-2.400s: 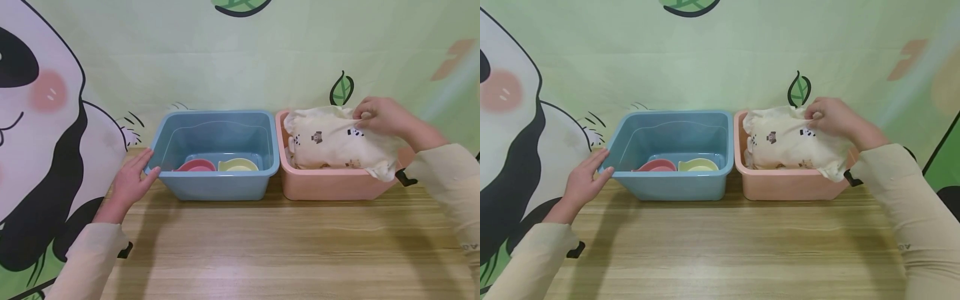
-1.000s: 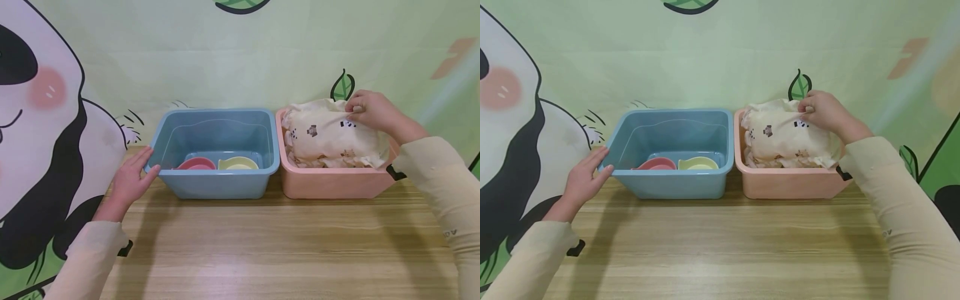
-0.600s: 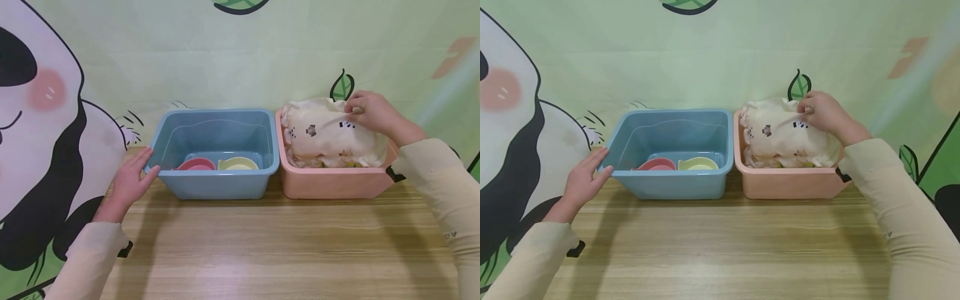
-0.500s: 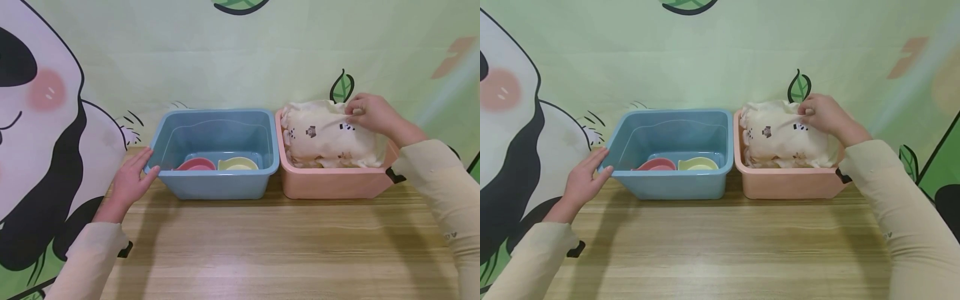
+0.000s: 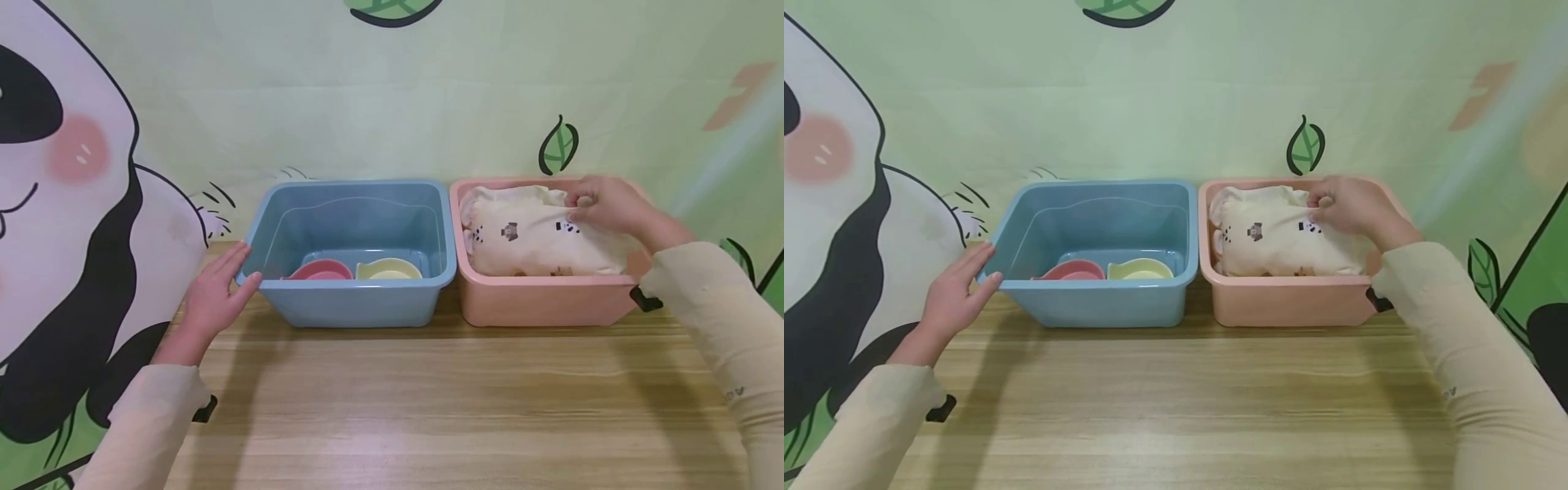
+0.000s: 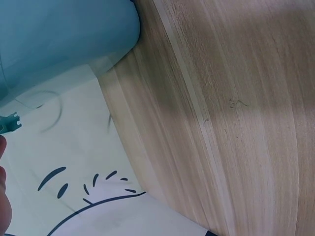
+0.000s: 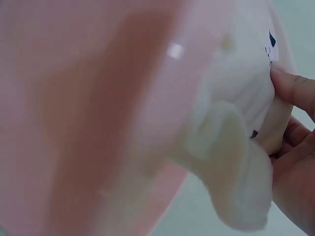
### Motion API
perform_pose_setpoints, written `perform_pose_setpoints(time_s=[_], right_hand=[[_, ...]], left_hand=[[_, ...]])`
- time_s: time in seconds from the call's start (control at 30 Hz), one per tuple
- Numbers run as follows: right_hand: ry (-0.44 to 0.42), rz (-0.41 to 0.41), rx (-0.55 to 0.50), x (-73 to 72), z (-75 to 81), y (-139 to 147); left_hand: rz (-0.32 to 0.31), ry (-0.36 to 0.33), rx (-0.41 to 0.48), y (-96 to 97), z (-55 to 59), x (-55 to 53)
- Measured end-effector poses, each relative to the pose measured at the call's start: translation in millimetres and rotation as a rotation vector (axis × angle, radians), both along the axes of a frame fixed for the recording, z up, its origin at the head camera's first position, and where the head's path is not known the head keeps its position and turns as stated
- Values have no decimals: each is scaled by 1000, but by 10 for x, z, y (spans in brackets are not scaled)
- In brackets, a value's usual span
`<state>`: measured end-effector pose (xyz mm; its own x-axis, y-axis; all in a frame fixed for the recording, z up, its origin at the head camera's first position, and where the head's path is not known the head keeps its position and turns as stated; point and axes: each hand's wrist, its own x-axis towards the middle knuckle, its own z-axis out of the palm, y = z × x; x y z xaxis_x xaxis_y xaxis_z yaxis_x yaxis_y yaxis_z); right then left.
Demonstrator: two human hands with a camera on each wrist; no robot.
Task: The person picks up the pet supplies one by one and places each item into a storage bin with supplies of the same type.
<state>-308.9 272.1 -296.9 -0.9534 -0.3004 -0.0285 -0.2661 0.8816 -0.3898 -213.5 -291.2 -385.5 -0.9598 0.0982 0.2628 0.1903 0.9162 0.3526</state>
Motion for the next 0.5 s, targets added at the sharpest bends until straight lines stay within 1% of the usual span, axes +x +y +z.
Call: perform_pose_setpoints(time_s=[0.17,0.3,0.4,0.5], right_hand=[[58,5,106,-8,-62,13],[75,21,149,-20,-101,7],[65,37,154,-29,-123,-4],[40,48,125,-41,-152,-11]], left_hand=[[3,3,-5,3,-4,-2],[1,16,-5,1,-17,-3],[1,24,-1,-2,-27,-4],[-1,30,3,-7,-31,-6]])
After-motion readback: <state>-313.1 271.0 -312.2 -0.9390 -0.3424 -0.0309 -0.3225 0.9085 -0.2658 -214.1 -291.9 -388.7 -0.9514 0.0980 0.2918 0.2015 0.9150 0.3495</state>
